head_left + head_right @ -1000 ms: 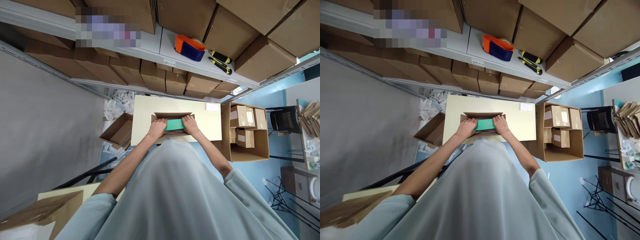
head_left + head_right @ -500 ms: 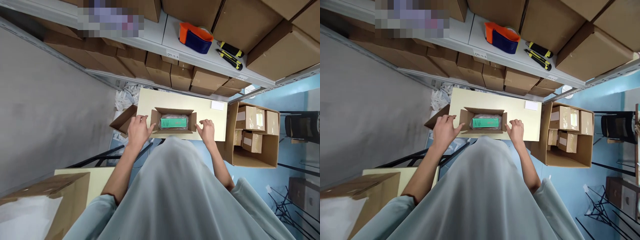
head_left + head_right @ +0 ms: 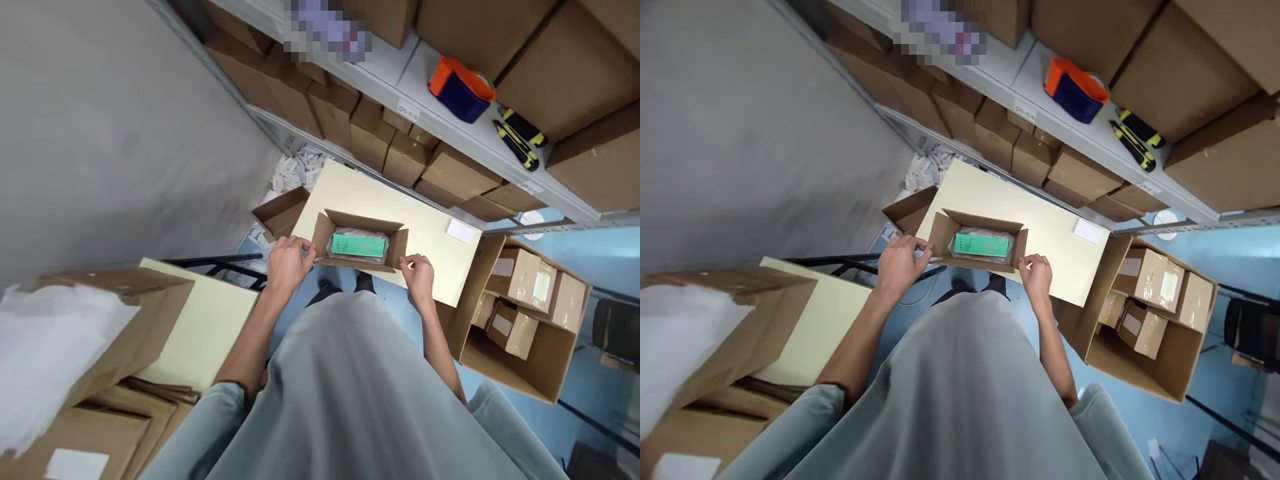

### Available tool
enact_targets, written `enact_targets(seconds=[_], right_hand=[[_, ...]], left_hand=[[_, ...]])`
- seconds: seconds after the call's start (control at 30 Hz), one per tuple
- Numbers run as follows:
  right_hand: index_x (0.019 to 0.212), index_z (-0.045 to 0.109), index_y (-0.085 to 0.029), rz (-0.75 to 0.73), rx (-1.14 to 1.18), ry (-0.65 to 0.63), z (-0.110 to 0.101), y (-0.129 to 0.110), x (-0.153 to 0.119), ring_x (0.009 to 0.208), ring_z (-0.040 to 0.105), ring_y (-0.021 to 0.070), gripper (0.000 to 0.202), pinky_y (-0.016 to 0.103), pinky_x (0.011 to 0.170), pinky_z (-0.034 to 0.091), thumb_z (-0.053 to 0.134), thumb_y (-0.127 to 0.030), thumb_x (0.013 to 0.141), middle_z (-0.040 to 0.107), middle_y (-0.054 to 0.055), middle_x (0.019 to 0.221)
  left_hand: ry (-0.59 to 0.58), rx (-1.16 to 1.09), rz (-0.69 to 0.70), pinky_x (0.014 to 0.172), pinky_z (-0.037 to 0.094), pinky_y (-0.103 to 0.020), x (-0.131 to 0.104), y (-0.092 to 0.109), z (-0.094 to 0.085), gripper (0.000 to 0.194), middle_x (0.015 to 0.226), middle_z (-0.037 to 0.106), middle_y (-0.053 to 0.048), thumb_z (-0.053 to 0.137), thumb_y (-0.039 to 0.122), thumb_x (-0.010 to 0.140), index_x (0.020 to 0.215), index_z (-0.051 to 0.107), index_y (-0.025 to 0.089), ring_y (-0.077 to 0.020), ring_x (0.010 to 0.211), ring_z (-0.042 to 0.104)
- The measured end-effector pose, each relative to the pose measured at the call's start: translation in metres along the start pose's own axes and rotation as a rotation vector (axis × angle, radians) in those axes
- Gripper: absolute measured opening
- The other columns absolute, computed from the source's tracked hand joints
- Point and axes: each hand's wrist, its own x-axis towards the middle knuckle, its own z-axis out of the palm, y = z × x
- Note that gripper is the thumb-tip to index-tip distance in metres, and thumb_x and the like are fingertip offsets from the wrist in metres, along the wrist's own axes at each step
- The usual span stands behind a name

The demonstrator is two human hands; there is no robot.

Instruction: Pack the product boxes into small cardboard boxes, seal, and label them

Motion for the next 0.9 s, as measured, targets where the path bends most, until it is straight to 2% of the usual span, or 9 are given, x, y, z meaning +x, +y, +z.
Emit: enact_targets(seconds=[0.1, 0.2, 0.37, 0.5, 0.67, 0.77, 0.9], right_hand=[[0.080, 0.073, -0.025, -0.111, -0.009, -0.026, 0.009, -0.027, 0.000, 0.087, 0.069, 0.0290, 0.034, 0.040, 0.082, 0.051, 0.064, -0.041, 0.108, 0.080, 0.010, 0.089], [0.079, 0.072, -0.026, -0.228, -0.033, -0.077, 0.032, -0.065, -0.001, 0.089, 0.072, 0.0302, 0.032, 0.041, 0.083, 0.053, 0.066, -0.039, 0.107, 0.081, 0.010, 0.090], [0.082, 0.074, -0.026, -0.432, -0.067, -0.215, 0.085, -0.144, -0.021, 0.091, 0.075, 0.0306, 0.023, 0.041, 0.086, 0.055, 0.070, -0.036, 0.103, 0.084, 0.009, 0.093], [0.083, 0.077, -0.026, -0.599, -0.092, -0.310, 0.140, -0.211, -0.059, 0.092, 0.075, 0.0300, 0.023, 0.041, 0.088, 0.056, 0.071, -0.036, 0.102, 0.085, 0.009, 0.094], [0.089, 0.081, -0.023, -0.792, -0.134, -0.481, 0.222, -0.285, -0.124, 0.093, 0.077, 0.0291, 0.021, 0.040, 0.090, 0.058, 0.071, -0.035, 0.103, 0.087, 0.010, 0.098], [0.090, 0.081, -0.022, -0.889, -0.181, -0.544, 0.265, -0.321, -0.163, 0.096, 0.077, 0.0299, 0.019, 0.040, 0.093, 0.058, 0.071, -0.032, 0.104, 0.087, 0.011, 0.098], [0.093, 0.080, -0.020, -0.962, -0.298, -0.607, 0.304, -0.357, -0.199, 0.097, 0.077, 0.0285, 0.020, 0.038, 0.093, 0.056, 0.070, -0.029, 0.108, 0.085, 0.011, 0.100]], left_hand=[[0.046, -0.020, -0.067, 0.099, 0.060, -0.050, -0.034, -0.025, -0.015, 0.023, 0.099, 0.082, -0.013, 0.059, 0.035, 0.103, 0.090, 0.074, 0.024, -0.0361, 0.103, 0.075], [0.111, -0.030, -0.173, 0.098, 0.060, -0.049, -0.078, -0.059, -0.030, 0.020, 0.096, 0.082, -0.012, 0.061, 0.033, 0.102, 0.088, 0.072, 0.026, -0.0352, 0.102, 0.075], [0.254, -0.077, -0.387, 0.095, 0.061, -0.047, -0.181, -0.121, -0.047, 0.017, 0.093, 0.081, -0.010, 0.064, 0.032, 0.101, 0.086, 0.069, 0.027, -0.0334, 0.099, 0.074], [0.391, -0.129, -0.546, 0.095, 0.060, -0.046, -0.281, -0.171, -0.052, 0.018, 0.094, 0.081, -0.009, 0.063, 0.032, 0.103, 0.086, 0.069, 0.027, -0.0324, 0.098, 0.074], [0.528, -0.158, -0.702, 0.095, 0.059, -0.045, -0.397, -0.229, -0.049, 0.022, 0.095, 0.081, -0.010, 0.059, 0.035, 0.106, 0.088, 0.068, 0.027, -0.0318, 0.097, 0.074], [0.557, -0.159, -0.795, 0.094, 0.059, -0.047, -0.445, -0.255, -0.046, 0.024, 0.096, 0.081, -0.012, 0.057, 0.036, 0.107, 0.088, 0.068, 0.027, -0.0337, 0.097, 0.073], [0.573, -0.183, -0.913, 0.098, 0.059, -0.049, -0.477, -0.280, -0.037, 0.026, 0.099, 0.080, -0.013, 0.056, 0.037, 0.108, 0.090, 0.070, 0.027, -0.0351, 0.102, 0.073]])
